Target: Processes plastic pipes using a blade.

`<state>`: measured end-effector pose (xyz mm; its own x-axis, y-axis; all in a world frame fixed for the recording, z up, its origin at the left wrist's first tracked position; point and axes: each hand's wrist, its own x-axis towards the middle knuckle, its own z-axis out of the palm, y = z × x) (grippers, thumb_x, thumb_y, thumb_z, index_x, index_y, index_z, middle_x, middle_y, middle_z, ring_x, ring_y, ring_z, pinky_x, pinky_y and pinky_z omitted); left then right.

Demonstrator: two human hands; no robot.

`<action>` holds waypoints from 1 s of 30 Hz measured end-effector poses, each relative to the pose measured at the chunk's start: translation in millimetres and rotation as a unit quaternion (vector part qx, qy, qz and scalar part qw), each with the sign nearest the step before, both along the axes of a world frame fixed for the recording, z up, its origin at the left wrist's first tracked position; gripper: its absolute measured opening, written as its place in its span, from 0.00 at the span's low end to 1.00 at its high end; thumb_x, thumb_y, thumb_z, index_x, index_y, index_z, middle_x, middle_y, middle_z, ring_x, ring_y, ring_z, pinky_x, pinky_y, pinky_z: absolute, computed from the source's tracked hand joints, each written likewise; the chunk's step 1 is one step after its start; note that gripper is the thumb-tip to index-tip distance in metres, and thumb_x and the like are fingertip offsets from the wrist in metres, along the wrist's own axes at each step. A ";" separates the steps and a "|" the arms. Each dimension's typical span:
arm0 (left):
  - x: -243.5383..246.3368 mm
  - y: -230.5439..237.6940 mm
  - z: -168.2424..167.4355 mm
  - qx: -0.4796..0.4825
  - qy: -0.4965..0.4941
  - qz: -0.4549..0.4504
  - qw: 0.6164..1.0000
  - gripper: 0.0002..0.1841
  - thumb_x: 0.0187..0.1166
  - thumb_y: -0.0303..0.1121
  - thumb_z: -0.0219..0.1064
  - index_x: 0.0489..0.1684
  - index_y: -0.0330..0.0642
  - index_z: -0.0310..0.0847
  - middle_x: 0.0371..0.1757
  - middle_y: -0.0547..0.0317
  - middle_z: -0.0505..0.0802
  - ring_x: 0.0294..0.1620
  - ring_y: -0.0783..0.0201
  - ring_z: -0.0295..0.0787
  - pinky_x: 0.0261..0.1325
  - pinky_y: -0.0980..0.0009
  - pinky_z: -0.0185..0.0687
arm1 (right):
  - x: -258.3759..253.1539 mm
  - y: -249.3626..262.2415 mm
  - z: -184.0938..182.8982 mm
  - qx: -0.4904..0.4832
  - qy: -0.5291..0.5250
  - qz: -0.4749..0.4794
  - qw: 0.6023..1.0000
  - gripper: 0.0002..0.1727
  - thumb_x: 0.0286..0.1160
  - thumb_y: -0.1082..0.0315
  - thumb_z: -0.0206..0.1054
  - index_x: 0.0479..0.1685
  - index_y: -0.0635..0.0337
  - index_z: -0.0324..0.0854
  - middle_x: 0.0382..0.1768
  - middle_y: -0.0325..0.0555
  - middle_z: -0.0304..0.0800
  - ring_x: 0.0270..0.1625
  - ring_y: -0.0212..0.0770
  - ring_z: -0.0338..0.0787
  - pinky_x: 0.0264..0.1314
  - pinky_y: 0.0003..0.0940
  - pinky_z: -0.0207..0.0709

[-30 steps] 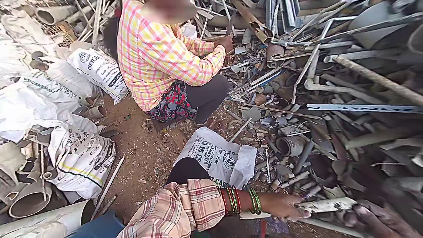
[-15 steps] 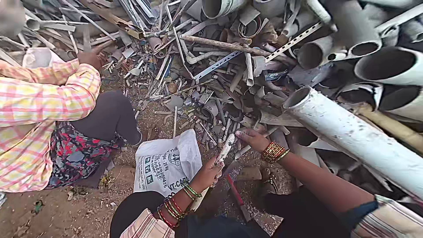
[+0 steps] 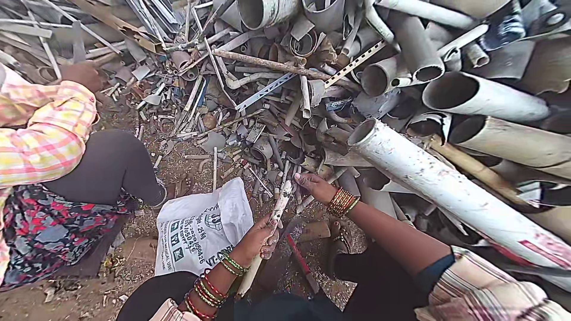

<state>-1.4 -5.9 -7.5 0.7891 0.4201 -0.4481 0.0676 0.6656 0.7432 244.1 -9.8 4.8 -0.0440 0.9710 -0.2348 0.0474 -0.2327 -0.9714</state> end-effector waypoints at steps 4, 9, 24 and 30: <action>0.8 0.2 1.4 -0.041 -0.007 0.010 0.999 0.16 0.94 0.35 0.32 0.49 0.47 0.68 0.18 0.74 0.72 0.09 0.82 0.61 0.12 0.88 0.60 | -2.6 -2.0 4.0 -0.012 0.007 -0.028 1.000 0.27 0.97 0.63 0.33 0.34 0.60 0.78 0.20 0.29 0.83 0.25 0.23 0.84 0.37 0.20 0.81; -2.8 4.3 -1.4 -0.129 -0.025 0.008 0.991 0.22 0.93 0.41 0.26 0.47 0.49 0.69 0.12 0.74 0.73 0.05 0.82 0.63 0.09 0.87 0.61 | 3.0 2.5 0.3 -0.018 -0.002 -0.004 1.000 0.08 0.88 0.73 0.58 0.56 0.66 0.78 0.34 0.32 0.87 0.33 0.23 0.87 0.43 0.19 0.83; -2.2 19.5 0.4 0.093 0.172 0.032 0.980 0.15 0.96 0.36 0.40 0.45 0.41 0.70 0.20 0.70 0.71 0.13 0.78 0.65 0.17 0.84 0.66 | 12.2 21.4 5.3 -0.061 -0.070 -0.147 0.985 0.14 0.92 0.64 0.57 0.48 0.67 0.82 0.30 0.41 0.85 0.27 0.26 0.82 0.35 0.22 0.78; -3.9 32.5 8.7 0.089 0.204 0.156 0.962 0.14 0.97 0.34 0.38 0.60 0.36 0.67 0.25 0.65 0.73 0.14 0.75 0.67 0.17 0.82 0.67 | 13.8 20.4 -4.9 -0.102 -0.271 -0.044 0.956 0.20 0.95 0.63 0.52 0.48 0.73 0.83 0.35 0.54 0.85 0.36 0.41 0.83 0.49 0.40 0.77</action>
